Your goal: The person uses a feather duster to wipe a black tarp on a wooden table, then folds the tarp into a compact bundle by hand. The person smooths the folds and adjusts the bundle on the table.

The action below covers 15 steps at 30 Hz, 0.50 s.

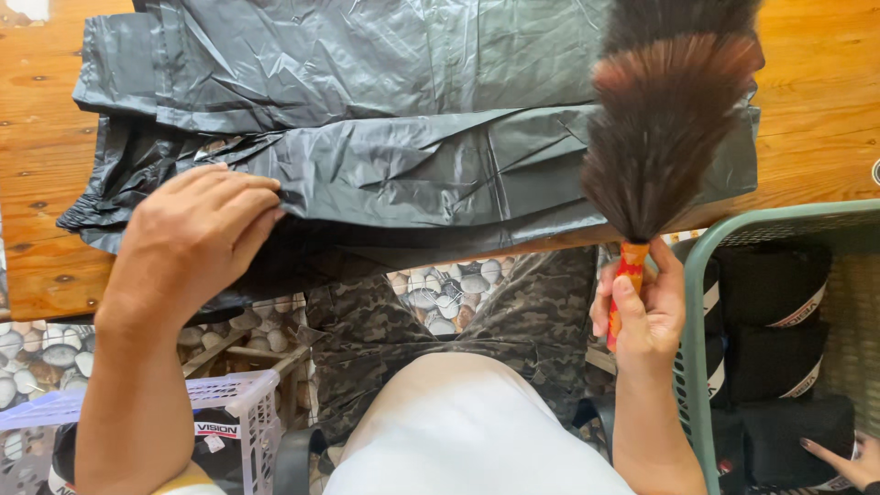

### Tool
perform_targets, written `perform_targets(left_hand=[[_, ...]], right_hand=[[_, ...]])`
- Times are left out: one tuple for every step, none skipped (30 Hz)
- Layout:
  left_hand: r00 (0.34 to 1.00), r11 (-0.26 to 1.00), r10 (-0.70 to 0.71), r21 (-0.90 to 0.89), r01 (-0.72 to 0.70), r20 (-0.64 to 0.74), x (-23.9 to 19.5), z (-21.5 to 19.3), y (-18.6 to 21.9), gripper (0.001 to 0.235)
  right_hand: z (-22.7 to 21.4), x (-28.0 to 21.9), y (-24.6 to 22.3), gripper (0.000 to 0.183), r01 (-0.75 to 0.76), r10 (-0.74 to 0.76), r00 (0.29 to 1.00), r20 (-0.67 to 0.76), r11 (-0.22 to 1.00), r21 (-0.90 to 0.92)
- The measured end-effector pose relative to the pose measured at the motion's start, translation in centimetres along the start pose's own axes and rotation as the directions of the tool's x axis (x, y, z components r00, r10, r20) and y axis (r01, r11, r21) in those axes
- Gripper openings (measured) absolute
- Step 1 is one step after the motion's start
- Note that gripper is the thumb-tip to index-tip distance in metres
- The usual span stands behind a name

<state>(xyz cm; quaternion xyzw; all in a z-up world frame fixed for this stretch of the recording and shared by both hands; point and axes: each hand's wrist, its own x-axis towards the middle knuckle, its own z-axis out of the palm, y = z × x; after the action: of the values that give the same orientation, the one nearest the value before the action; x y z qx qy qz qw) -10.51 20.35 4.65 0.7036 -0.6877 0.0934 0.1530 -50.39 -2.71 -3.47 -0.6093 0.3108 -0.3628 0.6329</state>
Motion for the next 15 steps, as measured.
perform_targets(left_hand=[[1.000,1.000,-0.010,0.022,0.010,-0.023,0.3,-0.3,-0.3,0.006],[1.000,1.000,-0.011,0.023,0.011,-0.026,0.3,0.0,-1.1,0.006],[0.996,0.991,-0.054,0.115,0.063,-0.077,0.3,0.2,-1.9,0.010],[0.987,0.972,-0.092,0.203,0.118,-0.133,0.4,0.4,-2.7,0.014],[0.986,0.972,-0.093,0.203,0.120,-0.137,1.1,1.1,-4.1,0.014],[0.970,0.950,-0.089,0.273,0.151,-0.227,1.6,1.7,-5.5,0.015],[0.947,0.923,-0.075,0.338,0.185,-0.314,2.2,2.2,-6.9,0.015],[0.945,0.921,-0.081,0.340,0.193,-0.317,3.4,3.1,-7.8,0.015],[0.921,0.858,-0.086,0.441,0.262,-0.381,4.6,3.9,-8.8,0.025],[0.893,0.780,-0.079,0.530,0.333,-0.444,5.9,4.7,-9.7,0.043],[0.890,0.776,-0.082,0.531,0.339,-0.448,5.9,5.9,-10.3,0.043],[0.896,0.786,-0.132,0.507,0.355,-0.424,6.2,7.1,-11.0,0.041],[0.900,0.794,-0.180,0.481,0.372,-0.398,6.7,8.4,-11.7,0.039],[0.900,0.796,-0.177,0.480,0.369,-0.398,6.7,8.8,-11.6,0.039],[0.910,0.854,-0.151,0.413,0.317,-0.385,6.8,9.2,-11.5,0.031]], right_hand=[[-0.2,0.1,0.1,0.054,0.041,-0.041,0.999,0.005,0.999,0.022],[0.0,0.0,-0.2,0.054,0.043,-0.043,0.999,0.007,0.999,0.022],[0.2,-0.2,-0.6,0.055,0.033,-0.033,0.999,-0.031,0.999,-0.004],[0.4,-0.3,-0.9,0.056,0.024,-0.026,0.997,-0.070,0.999,-0.030],[0.4,-0.4,-0.9,0.056,0.027,-0.029,0.997,-0.068,0.999,-0.032],[0.3,-0.5,-0.9,0.054,0.036,-0.039,0.997,-0.070,0.998,-0.048],[0.4,-0.7,-0.9,0.052,0.045,-0.050,0.996,-0.073,0.997,-0.064],[0.4,-0.8,-0.7,0.052,0.047,-0.052,0.997,-0.065,0.997,-0.065],[0.4,-0.9,-0.6,0.052,0.077,-0.080,0.996,-0.043,0.995,-0.066],[0.4,-1.1,-0.4,0.053,0.108,-0.110,0.994,-0.022,0.992,-0.066],[0.8,-1.3,-0.4,0.053,0.112,-0.113,0.993,-0.016,0.992,-0.066],[1.1,-1.4,-0.4,0.054,0.118,-0.118,0.993,0.006,0.992,-0.047],[1.4,-1.5,-0.4,0.055,0.124,-0.123,0.992,0.028,0.992,-0.029],[1.6,-1.8,0.0,0.055,0.126,-0.125,0.992,0.024,0.992,-0.030],[1.8,-2.0,0.5,0.052,0.128,-0.129,0.983,0.127,0.992,0.017]])
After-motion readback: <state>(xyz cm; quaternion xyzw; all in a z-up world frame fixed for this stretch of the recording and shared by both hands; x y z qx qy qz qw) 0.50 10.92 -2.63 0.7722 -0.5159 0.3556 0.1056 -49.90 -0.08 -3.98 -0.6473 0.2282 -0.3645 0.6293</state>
